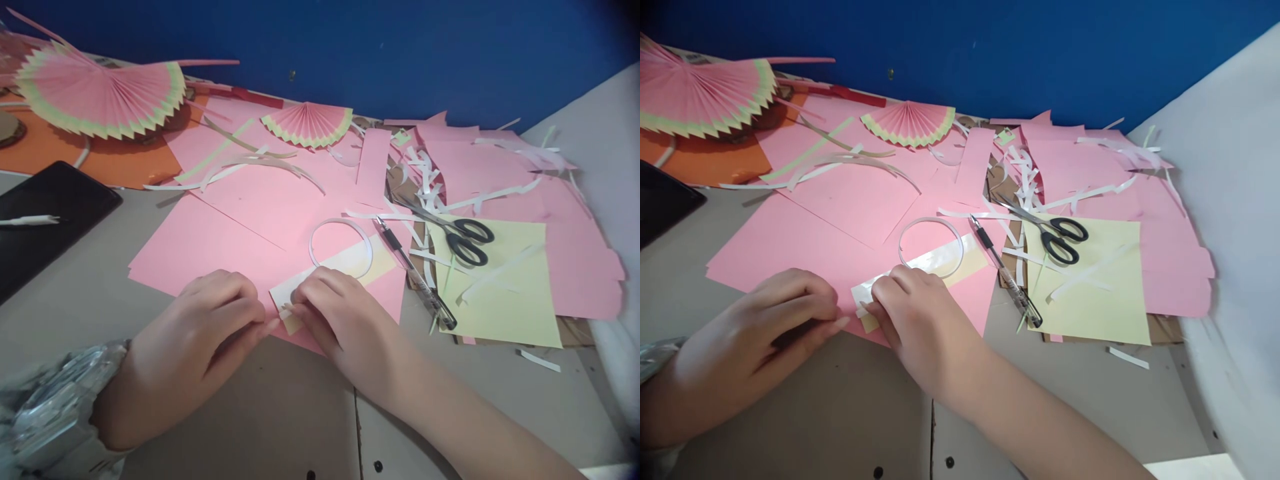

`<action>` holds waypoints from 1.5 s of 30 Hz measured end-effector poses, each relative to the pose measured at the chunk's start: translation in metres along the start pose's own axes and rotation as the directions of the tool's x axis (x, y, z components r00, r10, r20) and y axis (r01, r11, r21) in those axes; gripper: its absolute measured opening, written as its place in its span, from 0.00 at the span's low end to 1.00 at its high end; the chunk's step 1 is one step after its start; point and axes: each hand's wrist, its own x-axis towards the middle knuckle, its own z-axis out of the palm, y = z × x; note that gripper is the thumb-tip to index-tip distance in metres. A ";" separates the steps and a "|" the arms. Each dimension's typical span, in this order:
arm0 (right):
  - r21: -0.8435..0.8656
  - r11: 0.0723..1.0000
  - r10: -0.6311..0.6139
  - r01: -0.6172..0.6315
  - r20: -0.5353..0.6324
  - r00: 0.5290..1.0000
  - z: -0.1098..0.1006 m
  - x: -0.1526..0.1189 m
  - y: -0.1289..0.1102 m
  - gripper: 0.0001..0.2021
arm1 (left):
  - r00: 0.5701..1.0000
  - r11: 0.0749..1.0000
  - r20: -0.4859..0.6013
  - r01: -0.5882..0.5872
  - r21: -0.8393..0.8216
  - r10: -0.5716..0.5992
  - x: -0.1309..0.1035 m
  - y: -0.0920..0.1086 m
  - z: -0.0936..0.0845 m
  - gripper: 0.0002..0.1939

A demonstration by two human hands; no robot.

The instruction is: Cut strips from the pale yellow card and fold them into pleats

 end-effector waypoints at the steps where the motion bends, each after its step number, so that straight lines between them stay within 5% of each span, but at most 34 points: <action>1: 0.007 1.000 -0.007 0.007 -0.002 1.000 0.000 0.000 0.000 0.08 | 1.000 1.000 0.021 0.003 0.022 -0.003 0.000 -0.001 -0.001 0.08; 5: -0.008 1.000 0.006 -0.006 0.011 1.000 -0.001 0.000 0.001 0.09 | 0.998 0.993 0.037 0.051 0.104 -0.055 -0.003 -0.004 -0.003 0.14; 9: -0.053 0.998 0.031 -0.030 0.024 0.999 0.000 0.000 0.003 0.08 | 0.999 0.997 -0.045 0.003 0.083 0.001 -0.004 -0.007 -0.002 0.04; 13: -0.054 0.998 0.014 -0.012 0.024 1.000 0.000 0.000 0.003 0.08 | 0.999 0.993 -0.029 -0.029 0.113 0.033 -0.005 -0.004 -0.003 0.08; 16: -0.059 0.998 0.012 -0.011 0.020 1.000 -0.001 0.000 0.003 0.07 | 0.993 0.975 -0.082 -0.068 0.213 0.088 -0.010 -0.001 -0.001 0.02; 22: -0.112 0.993 0.026 -0.018 0.065 0.998 0.000 0.003 0.003 0.08 | 0.942 0.862 0.104 -0.333 0.381 0.318 -0.019 -0.008 0.005 0.32; 28: -0.162 0.985 0.065 -0.052 0.075 0.995 0.001 0.006 0.001 0.08 | 0.945 0.830 0.202 -0.324 0.454 0.259 -0.021 -0.012 0.010 0.41; 45: -0.175 0.978 0.138 -0.114 0.131 0.982 -0.001 0.007 -0.006 0.08 | 0.963 0.839 0.188 -0.262 0.476 0.194 -0.026 -0.010 0.011 0.38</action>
